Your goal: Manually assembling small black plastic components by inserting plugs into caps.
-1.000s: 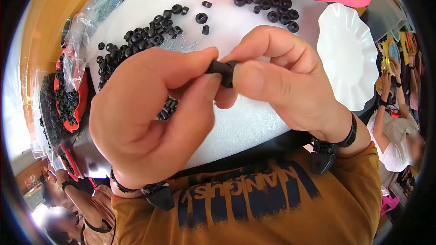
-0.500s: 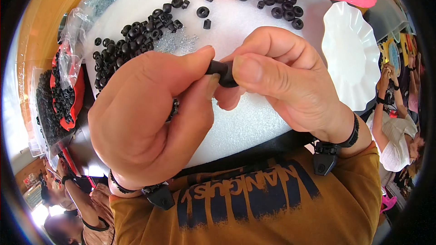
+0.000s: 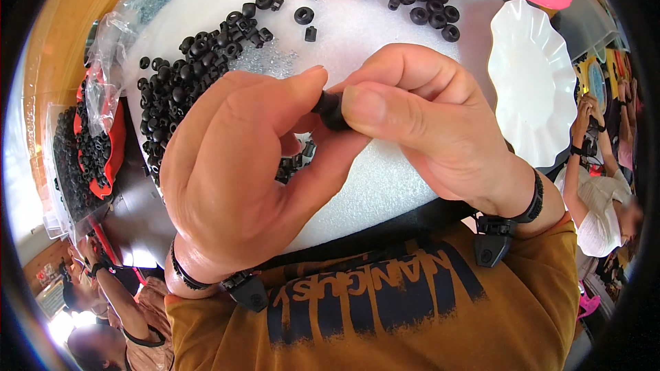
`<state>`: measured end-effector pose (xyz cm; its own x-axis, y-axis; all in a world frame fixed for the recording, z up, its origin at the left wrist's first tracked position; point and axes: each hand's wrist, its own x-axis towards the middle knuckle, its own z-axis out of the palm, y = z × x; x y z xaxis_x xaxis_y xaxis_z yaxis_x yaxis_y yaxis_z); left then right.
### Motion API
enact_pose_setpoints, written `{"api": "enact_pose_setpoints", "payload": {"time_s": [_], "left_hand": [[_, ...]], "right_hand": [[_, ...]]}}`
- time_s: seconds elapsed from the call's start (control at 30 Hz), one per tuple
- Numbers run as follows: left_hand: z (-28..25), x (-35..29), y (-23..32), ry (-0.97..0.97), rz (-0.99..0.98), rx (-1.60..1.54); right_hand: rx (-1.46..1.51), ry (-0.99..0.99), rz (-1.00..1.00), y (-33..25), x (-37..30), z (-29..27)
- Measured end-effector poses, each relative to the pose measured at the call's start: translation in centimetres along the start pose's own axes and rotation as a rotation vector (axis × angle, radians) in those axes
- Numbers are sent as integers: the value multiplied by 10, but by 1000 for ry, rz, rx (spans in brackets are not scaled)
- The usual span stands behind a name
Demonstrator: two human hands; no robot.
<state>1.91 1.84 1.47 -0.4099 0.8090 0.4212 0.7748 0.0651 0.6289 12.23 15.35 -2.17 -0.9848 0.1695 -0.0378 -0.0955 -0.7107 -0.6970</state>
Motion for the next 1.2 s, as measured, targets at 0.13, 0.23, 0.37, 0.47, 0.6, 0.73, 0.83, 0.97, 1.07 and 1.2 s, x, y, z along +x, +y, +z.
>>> {"api": "enact_pose_setpoints", "payload": {"time_s": [0.13,0.23,0.37,0.47,0.6,0.73,0.83,0.97,1.07,1.2], "left_hand": [[0,2,-3,-26,53,74],[1,2,-8,13,122,116],[-5,6,-16,-60,209,68],[-1,6,-21,-52,208,28],[1,5,-19,-20,177,-42],[-6,8,-25,-57,218,-77],[-7,8,-19,-60,200,-90],[-9,5,-10,-62,49,-55],[-5,7,-15,-34,234,69],[-4,5,-13,-11,246,110]], "right_hand": [[3,23,-4,3,0,-1],[1,22,6,4,0,-2],[-36,31,36,2,1,-1],[2,67,69,3,0,0],[1,53,61,1,1,-1],[-1,86,58,-2,-1,4],[-74,56,49,-4,0,4],[-44,58,35,-2,-1,4],[-53,65,12,1,0,2],[-57,63,-11,2,1,2]]}}
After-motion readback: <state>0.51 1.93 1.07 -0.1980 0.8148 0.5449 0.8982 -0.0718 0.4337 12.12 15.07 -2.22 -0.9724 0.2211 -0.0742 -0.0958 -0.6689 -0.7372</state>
